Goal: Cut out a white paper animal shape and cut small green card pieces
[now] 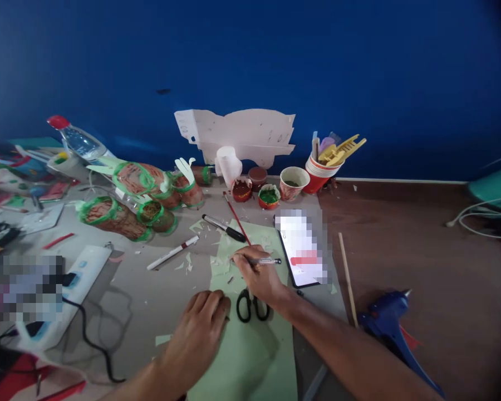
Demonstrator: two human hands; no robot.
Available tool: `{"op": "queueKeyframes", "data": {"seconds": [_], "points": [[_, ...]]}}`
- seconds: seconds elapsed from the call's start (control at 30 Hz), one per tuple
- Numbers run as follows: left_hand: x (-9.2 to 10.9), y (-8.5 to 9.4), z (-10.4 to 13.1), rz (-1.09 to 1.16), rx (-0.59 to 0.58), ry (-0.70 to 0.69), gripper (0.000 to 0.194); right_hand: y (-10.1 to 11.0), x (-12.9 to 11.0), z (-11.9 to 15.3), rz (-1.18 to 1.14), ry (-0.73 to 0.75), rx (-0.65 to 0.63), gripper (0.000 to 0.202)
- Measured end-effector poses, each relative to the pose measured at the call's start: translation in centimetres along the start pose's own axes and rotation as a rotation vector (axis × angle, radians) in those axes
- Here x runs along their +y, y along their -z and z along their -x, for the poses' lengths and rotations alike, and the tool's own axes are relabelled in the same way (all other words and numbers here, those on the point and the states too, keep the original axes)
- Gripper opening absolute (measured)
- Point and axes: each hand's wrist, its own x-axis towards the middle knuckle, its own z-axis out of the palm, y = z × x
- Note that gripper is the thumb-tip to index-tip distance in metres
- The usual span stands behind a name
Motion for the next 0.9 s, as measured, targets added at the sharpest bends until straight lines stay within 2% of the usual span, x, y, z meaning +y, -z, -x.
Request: {"op": "queueKeyframes", "data": {"seconds": [0.3,0.4,0.6,0.9], "points": [[1.4,-0.7,1.1,-0.1,0.045,-0.041,0.025,-0.1,0.7,-0.4,0.05,0.073,0.054,0.026],[1.0,-0.4,0.8,-0.047,0.057,-0.06,0.024,-0.1,0.7,-0.5,0.088,0.097,0.06,0.027],[-0.4,-0.2,-0.3,-0.047,0.051,-0.059,0.047,0.0,0.3,-0.4,0.099,0.121,0.071,0.026],[-1.0,0.0,-0.8,-0.166,0.091,-0.113,0.038,-0.4,0.8,-0.2,0.072,0.134,0.057,0.023]]}}
